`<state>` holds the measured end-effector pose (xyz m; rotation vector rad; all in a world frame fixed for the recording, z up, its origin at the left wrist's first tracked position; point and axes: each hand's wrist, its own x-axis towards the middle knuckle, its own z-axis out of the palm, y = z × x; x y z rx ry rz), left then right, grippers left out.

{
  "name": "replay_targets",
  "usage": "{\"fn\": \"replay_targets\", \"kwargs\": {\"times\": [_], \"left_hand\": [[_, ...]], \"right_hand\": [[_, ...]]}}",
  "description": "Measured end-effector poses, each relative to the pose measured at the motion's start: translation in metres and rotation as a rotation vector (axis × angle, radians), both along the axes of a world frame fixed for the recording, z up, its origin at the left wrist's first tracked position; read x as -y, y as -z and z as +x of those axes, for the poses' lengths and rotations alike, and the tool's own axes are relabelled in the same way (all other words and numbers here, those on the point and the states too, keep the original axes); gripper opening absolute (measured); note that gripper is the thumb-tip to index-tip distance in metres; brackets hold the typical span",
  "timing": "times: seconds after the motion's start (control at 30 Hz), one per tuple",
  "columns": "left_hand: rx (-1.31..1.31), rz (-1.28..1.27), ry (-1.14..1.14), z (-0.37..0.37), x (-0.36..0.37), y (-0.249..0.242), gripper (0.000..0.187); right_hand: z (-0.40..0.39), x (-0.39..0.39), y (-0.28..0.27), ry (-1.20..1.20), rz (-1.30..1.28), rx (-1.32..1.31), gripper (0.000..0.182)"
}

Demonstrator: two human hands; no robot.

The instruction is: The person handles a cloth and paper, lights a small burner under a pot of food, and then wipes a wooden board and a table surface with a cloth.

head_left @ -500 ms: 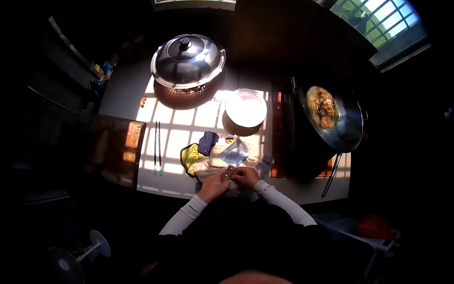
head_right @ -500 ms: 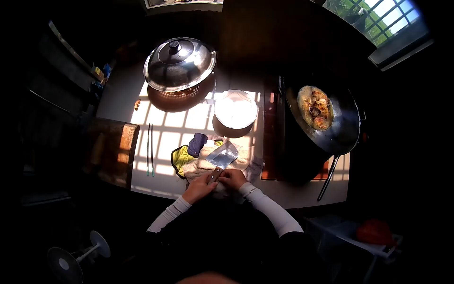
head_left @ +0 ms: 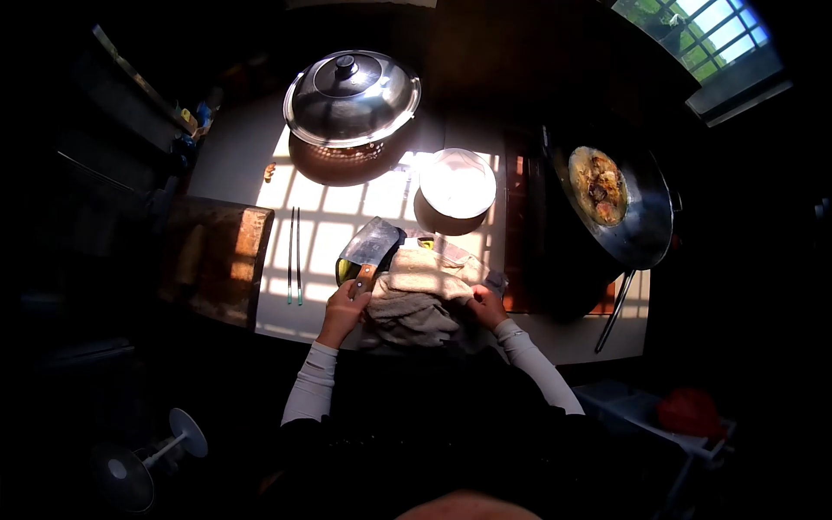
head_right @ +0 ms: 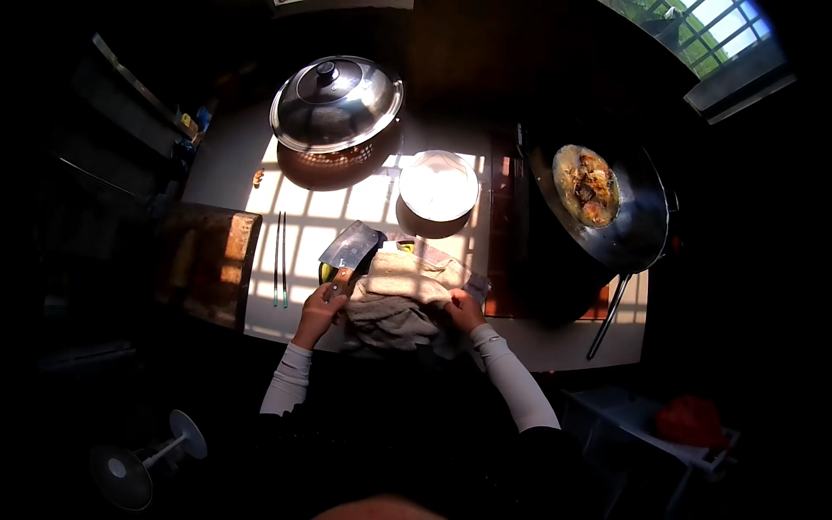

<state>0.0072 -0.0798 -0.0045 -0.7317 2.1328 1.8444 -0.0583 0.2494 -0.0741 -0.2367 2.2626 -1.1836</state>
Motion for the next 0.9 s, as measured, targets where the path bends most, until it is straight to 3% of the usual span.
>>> {"fn": "replay_targets", "kwargs": {"times": [0.07,0.13,0.2,0.27,0.3,0.4,0.47,0.53,0.57,0.63,0.67,0.7,0.73,0.77,0.8,0.83,0.87,0.9], "left_hand": [[-0.090,-0.100,0.003,0.003,0.007,0.037,0.036],[-0.003,-0.201,0.026,0.005,0.008,0.044,0.037],[0.144,-0.149,0.056,0.002,0.005,0.047,0.043],[0.049,-0.327,0.141,0.005,0.006,0.070,0.047],[0.084,-0.337,0.146,0.007,0.005,0.073,0.048],[0.190,-0.467,0.183,0.004,-0.001,0.056,0.047],[0.233,-0.523,0.235,0.007,-0.005,0.038,0.046],[-0.393,-0.795,0.252,0.010,-0.016,0.021,0.055],[-0.396,-0.801,0.246,0.009,-0.022,0.008,0.055],[-0.542,-0.466,0.428,0.001,-0.040,-0.023,0.061],[-0.543,-0.472,0.423,-0.002,-0.047,-0.029,0.061],[-0.428,-0.208,0.484,-0.003,-0.055,-0.034,0.060],[-0.312,0.054,0.536,-0.006,-0.062,-0.037,0.059],[-0.318,0.049,0.529,-0.009,-0.068,-0.028,0.059],[-0.280,0.224,0.398,-0.010,-0.075,-0.009,0.051],[-0.238,0.398,0.261,-0.011,-0.080,-0.007,0.044],[-0.235,0.398,0.245,-0.011,-0.083,-0.004,0.044],[-0.176,0.672,0.115,-0.013,-0.082,-0.015,0.035]], "right_hand": [[-0.002,0.004,-0.034,0.373,-0.520,0.128,0.008],[-0.006,0.011,-0.076,0.579,-0.689,0.294,0.011],[-0.013,0.015,-0.086,0.554,-0.850,0.295,0.013],[-0.015,0.024,-0.108,0.464,-0.844,0.253,0.017],[-0.016,0.022,-0.088,0.381,-0.743,0.069,0.019],[-0.022,0.034,-0.078,0.230,-0.677,-0.144,0.025],[-0.020,0.040,-0.078,0.086,-0.466,-0.237,0.028],[-0.018,0.046,-0.078,0.013,-0.402,-0.223,0.030],[-0.018,0.048,-0.059,0.011,-0.410,-0.265,0.030],[-0.014,0.063,-0.070,0.086,-0.578,-0.038,0.029],[-0.012,0.070,-0.076,0.135,-0.657,0.073,0.028],[-0.009,0.072,-0.077,0.076,-0.613,0.100,0.028],[-0.005,0.082,-0.101,0.095,-0.729,0.283,0.031],[0.000,0.091,-0.124,0.129,-0.828,0.469,0.035],[-0.002,0.092,-0.119,0.117,-0.825,0.470,0.035],[-0.002,0.095,-0.115,-0.025,-0.578,0.040,0.041],[-0.001,0.094,-0.113,-0.190,-0.339,-0.296,0.050],[0.001,0.095,-0.118,-0.287,-0.083,-0.651,0.061]]}}
